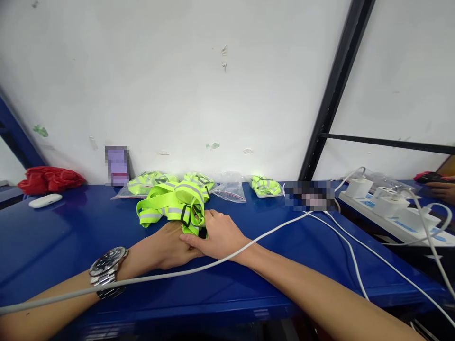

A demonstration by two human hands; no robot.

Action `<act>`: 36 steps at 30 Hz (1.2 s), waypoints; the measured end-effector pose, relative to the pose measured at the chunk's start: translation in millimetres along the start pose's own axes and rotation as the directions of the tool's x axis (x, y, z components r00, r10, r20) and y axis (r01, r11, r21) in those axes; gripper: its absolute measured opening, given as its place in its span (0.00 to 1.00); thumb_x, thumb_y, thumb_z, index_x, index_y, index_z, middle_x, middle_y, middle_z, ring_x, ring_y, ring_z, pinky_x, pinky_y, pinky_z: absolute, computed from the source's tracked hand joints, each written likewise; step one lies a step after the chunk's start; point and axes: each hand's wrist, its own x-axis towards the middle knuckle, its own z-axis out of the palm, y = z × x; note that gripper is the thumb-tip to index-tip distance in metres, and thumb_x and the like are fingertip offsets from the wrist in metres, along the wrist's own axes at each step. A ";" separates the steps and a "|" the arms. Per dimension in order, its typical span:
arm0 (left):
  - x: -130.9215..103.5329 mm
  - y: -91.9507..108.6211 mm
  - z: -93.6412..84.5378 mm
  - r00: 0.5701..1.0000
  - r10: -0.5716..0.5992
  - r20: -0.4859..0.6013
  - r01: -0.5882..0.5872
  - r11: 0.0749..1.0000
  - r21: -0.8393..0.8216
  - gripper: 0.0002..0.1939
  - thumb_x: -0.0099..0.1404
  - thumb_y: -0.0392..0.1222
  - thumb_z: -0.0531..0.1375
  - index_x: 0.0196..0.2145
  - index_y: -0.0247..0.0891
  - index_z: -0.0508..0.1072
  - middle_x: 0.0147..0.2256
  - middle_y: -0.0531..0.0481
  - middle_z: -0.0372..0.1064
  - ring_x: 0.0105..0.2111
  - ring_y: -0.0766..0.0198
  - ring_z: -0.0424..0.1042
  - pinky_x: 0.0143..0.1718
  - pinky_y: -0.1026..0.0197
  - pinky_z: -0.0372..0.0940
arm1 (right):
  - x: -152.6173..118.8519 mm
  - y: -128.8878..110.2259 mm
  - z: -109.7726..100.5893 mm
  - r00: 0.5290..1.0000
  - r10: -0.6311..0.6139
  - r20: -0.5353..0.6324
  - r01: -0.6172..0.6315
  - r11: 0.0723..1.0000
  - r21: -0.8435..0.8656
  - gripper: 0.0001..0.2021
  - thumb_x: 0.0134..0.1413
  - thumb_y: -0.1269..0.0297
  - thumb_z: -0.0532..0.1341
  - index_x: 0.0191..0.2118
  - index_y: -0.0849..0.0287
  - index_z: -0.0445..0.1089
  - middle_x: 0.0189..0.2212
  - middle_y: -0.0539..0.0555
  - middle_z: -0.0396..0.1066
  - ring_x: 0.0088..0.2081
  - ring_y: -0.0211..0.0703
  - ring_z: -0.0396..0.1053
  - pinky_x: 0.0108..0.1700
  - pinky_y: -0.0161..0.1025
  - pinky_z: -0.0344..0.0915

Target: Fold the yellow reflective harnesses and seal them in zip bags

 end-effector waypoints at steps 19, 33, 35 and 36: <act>-33.8 -17.5 1.7 0.996 -0.061 0.068 0.065 0.996 -0.063 0.16 0.72 0.48 0.47 0.46 0.40 0.69 0.44 0.45 0.70 0.43 0.57 0.70 0.46 0.57 0.63 | -0.1 12.7 16.1 0.999 -0.039 -0.028 0.035 0.990 -0.136 0.09 0.60 0.71 0.50 0.42 0.62 0.65 0.41 0.58 0.66 0.36 0.42 0.67 0.37 0.37 0.61; -27.5 -13.3 -5.2 0.987 -0.019 0.161 0.014 0.999 0.035 0.16 0.73 0.40 0.44 0.46 0.36 0.69 0.42 0.44 0.72 0.38 0.57 0.73 0.40 0.59 0.64 | -14.9 9.1 -3.6 0.942 -0.320 0.097 0.323 0.947 -0.006 0.21 0.59 0.68 0.53 0.57 0.67 0.56 0.41 0.60 0.62 0.44 0.48 0.61 0.48 0.46 0.64; -28.4 -14.7 -5.1 0.986 -0.046 0.162 0.051 0.998 -0.030 0.16 0.73 0.41 0.44 0.46 0.37 0.69 0.42 0.45 0.72 0.38 0.58 0.73 0.40 0.59 0.64 | -13.8 12.6 -5.2 0.915 -0.380 0.133 0.390 0.919 -0.058 0.18 0.59 0.70 0.53 0.55 0.68 0.60 0.42 0.62 0.61 0.45 0.49 0.60 0.50 0.47 0.63; -28.7 -14.6 -5.3 0.985 -0.051 0.164 0.058 0.997 -0.040 0.16 0.73 0.41 0.44 0.46 0.37 0.69 0.42 0.45 0.72 0.38 0.58 0.73 0.41 0.59 0.64 | -13.0 13.8 -5.5 0.904 -0.401 0.146 0.415 0.906 -0.085 0.16 0.60 0.71 0.52 0.53 0.68 0.62 0.42 0.62 0.61 0.46 0.49 0.59 0.50 0.48 0.63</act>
